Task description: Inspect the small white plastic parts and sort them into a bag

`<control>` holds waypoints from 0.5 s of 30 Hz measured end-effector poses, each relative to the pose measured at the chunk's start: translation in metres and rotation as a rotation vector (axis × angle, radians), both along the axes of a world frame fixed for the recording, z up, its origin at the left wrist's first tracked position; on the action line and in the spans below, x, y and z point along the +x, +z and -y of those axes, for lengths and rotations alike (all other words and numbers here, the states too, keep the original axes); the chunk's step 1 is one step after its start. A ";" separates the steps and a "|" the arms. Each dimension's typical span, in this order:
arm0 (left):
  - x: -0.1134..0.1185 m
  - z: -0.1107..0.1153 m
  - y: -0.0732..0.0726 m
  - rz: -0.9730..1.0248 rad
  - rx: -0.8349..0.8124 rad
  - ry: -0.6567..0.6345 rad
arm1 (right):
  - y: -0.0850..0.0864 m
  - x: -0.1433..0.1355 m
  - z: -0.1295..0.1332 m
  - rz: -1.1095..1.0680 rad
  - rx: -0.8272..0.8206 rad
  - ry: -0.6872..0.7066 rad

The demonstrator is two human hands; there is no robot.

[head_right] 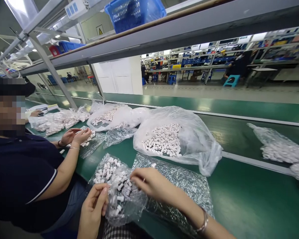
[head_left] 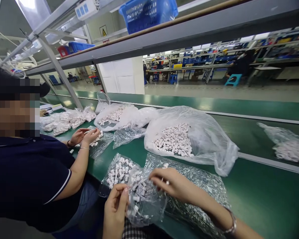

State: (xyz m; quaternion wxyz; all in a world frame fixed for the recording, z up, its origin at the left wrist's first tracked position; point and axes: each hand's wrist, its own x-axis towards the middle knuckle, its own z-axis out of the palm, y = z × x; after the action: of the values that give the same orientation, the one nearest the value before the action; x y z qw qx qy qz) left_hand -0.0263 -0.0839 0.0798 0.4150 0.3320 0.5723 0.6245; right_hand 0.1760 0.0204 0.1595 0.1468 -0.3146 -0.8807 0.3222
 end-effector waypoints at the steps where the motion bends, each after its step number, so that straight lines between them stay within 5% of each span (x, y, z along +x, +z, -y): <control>1: -0.001 -0.001 -0.001 0.009 0.000 0.008 | -0.003 0.013 -0.010 0.021 0.045 -0.102; 5: 0.000 -0.003 -0.003 0.033 0.002 0.000 | -0.041 0.052 -0.046 0.223 0.326 -0.254; 9: 0.003 -0.005 0.000 0.025 -0.005 -0.023 | -0.071 0.066 -0.056 0.277 0.309 -0.230; 11: 0.003 -0.006 0.001 0.011 -0.013 -0.020 | -0.074 0.069 -0.057 0.190 0.198 -0.330; 15: 0.003 -0.009 0.001 -0.017 -0.019 0.005 | -0.066 0.073 -0.057 -0.236 -0.323 -0.451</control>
State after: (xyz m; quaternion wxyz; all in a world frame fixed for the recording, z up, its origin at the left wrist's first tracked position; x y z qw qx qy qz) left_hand -0.0228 -0.0747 0.0809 0.4115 0.3320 0.5826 0.6173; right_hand 0.2494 0.0770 0.0939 0.2639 -0.4819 -0.7029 0.4518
